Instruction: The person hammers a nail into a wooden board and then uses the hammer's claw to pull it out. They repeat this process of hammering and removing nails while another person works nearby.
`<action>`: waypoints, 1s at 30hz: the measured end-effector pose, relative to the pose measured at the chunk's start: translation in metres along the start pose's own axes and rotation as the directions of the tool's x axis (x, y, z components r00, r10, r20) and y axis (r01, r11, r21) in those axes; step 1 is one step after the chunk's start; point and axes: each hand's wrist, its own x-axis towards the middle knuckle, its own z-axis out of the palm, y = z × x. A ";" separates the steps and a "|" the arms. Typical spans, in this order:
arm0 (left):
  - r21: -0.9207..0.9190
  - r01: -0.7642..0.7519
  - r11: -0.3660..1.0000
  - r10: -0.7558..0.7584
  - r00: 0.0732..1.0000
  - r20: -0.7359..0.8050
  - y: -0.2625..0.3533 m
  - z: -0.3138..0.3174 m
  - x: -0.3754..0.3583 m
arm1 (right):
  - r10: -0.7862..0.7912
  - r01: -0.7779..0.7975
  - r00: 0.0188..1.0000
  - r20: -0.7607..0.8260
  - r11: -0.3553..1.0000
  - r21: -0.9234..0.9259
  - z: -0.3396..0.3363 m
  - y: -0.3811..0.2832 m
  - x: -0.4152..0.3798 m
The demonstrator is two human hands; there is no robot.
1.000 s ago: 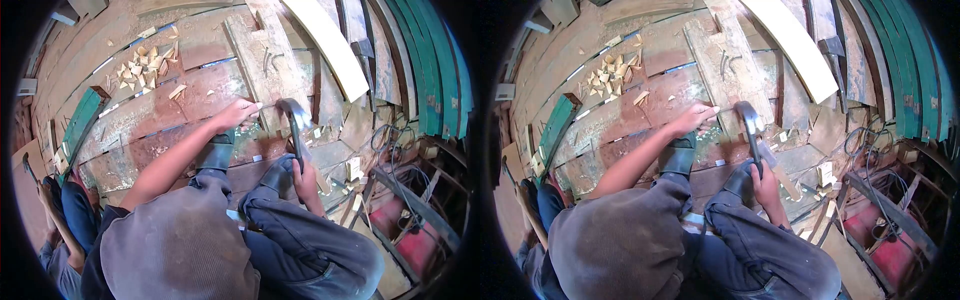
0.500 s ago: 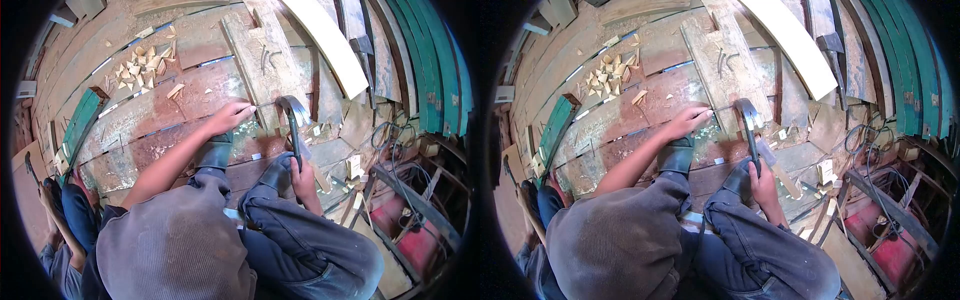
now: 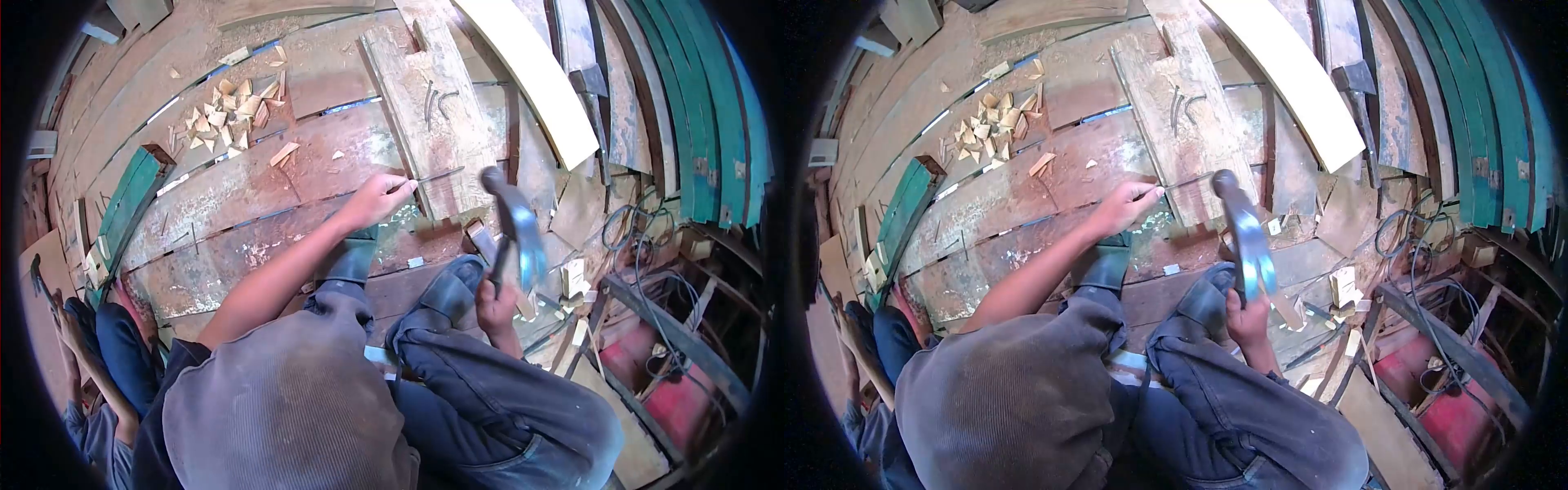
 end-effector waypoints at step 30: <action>-0.188 0.092 0.978 -0.207 0.278 -0.938 -0.070 -0.156 -0.231 | 0.511 -0.486 0.854 0.097 0.717 0.501 -0.002 -0.015 -0.002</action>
